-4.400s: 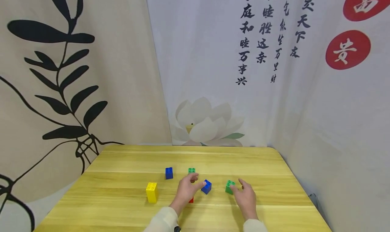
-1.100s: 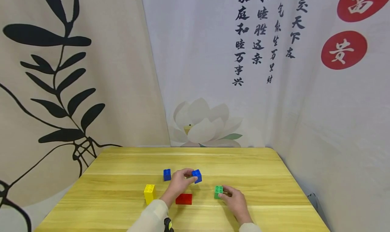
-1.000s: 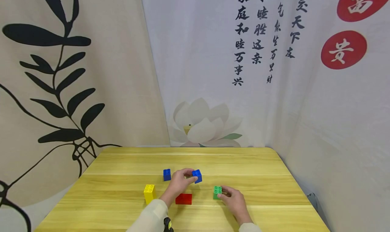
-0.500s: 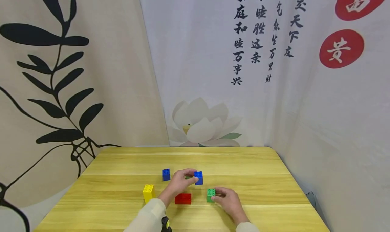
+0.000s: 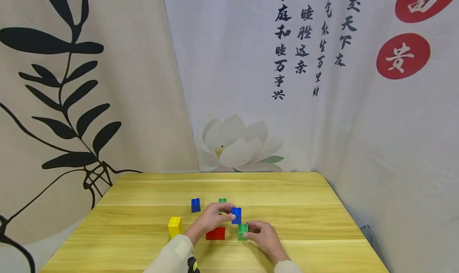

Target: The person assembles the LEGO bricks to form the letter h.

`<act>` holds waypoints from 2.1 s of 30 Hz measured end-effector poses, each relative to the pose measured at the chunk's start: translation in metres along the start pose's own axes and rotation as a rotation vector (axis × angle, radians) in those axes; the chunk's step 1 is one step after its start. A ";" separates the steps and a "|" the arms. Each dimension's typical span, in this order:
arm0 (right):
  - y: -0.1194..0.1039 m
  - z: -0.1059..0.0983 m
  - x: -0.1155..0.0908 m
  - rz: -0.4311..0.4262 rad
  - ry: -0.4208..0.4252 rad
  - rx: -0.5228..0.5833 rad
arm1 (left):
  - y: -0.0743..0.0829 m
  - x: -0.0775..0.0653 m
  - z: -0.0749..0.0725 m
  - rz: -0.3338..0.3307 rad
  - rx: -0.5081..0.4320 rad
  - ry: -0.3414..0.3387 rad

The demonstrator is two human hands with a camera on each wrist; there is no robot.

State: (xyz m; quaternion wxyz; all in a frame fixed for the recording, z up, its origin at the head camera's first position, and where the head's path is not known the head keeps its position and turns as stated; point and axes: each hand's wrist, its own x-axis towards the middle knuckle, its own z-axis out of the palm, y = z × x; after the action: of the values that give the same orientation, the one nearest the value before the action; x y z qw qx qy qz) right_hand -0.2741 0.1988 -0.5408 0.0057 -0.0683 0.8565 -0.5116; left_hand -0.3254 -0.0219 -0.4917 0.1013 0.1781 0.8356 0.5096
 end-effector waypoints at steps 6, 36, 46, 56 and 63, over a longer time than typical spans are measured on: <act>-0.001 0.002 0.002 0.005 -0.019 0.011 | 0.001 -0.002 0.003 -0.007 0.001 -0.031; 0.000 0.001 0.001 0.012 -0.055 0.053 | -0.003 -0.001 0.017 0.037 0.018 -0.061; 0.000 0.002 0.001 0.009 -0.038 0.012 | -0.005 -0.003 0.018 0.051 0.044 -0.082; 0.000 0.002 0.003 0.016 -0.026 -0.017 | -0.006 -0.006 0.021 0.057 0.018 -0.070; 0.000 0.003 0.003 0.028 -0.026 -0.017 | -0.011 -0.005 0.025 0.077 0.027 -0.052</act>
State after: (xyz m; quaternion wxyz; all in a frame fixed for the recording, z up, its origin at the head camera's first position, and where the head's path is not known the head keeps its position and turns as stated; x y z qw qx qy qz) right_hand -0.2766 0.1962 -0.5422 0.0232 -0.0631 0.8615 -0.5032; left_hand -0.3139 -0.0085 -0.5126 0.1008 0.2244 0.8322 0.4969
